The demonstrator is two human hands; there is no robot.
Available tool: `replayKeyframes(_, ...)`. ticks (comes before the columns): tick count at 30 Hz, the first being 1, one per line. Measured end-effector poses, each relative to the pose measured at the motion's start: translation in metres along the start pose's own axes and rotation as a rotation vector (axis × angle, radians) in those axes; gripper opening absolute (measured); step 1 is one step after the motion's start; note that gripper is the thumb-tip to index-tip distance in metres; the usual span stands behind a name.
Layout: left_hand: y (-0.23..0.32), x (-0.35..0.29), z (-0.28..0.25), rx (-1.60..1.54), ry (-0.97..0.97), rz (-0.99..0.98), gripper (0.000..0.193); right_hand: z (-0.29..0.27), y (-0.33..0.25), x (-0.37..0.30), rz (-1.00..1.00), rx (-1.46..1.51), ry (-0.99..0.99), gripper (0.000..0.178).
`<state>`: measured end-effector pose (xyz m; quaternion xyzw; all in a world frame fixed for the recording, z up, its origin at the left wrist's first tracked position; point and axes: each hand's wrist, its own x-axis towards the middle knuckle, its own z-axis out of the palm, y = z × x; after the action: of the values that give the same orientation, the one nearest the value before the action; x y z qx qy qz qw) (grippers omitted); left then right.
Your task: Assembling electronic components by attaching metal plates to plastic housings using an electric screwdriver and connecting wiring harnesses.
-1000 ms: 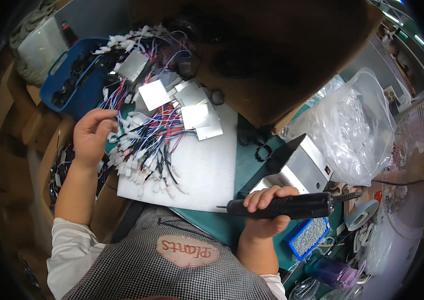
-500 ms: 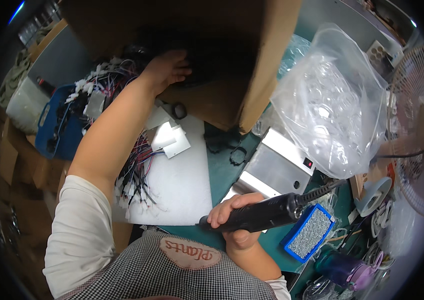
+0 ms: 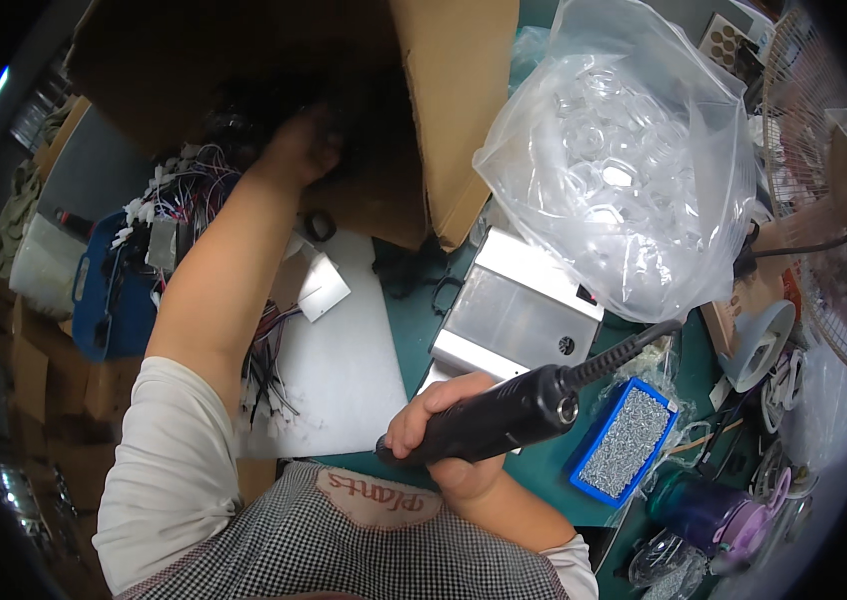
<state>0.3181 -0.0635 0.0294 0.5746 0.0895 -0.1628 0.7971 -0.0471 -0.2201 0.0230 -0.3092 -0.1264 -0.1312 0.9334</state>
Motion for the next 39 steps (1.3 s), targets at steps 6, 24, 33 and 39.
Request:
replayKeyframes(6, 0.012, -0.112, -0.004, 0.22, -0.332, 0.028, 0.021, 0.001, -0.002, -0.001, 0.021, 0.029, 0.039, 0.061)
replayKeyframes(24, -0.061, -0.28, -0.049, 1.7, -0.934, 0.625, 0.022, 0.012, -0.023, -0.003, -0.212, -0.111, -0.09, 0.061)
replayKeyframes(33, 0.023, -0.266, 0.068, 1.235, -0.705, 1.196, 0.013, 0.007, -0.029, -0.004, -0.355, -0.204, -0.121, 0.058)
replayKeyframes(39, 0.023, -0.207, 0.187, 1.276, -0.576, 1.422, 0.014, 0.005, -0.033, -0.003, -0.213, -0.043, -0.112, 0.056)
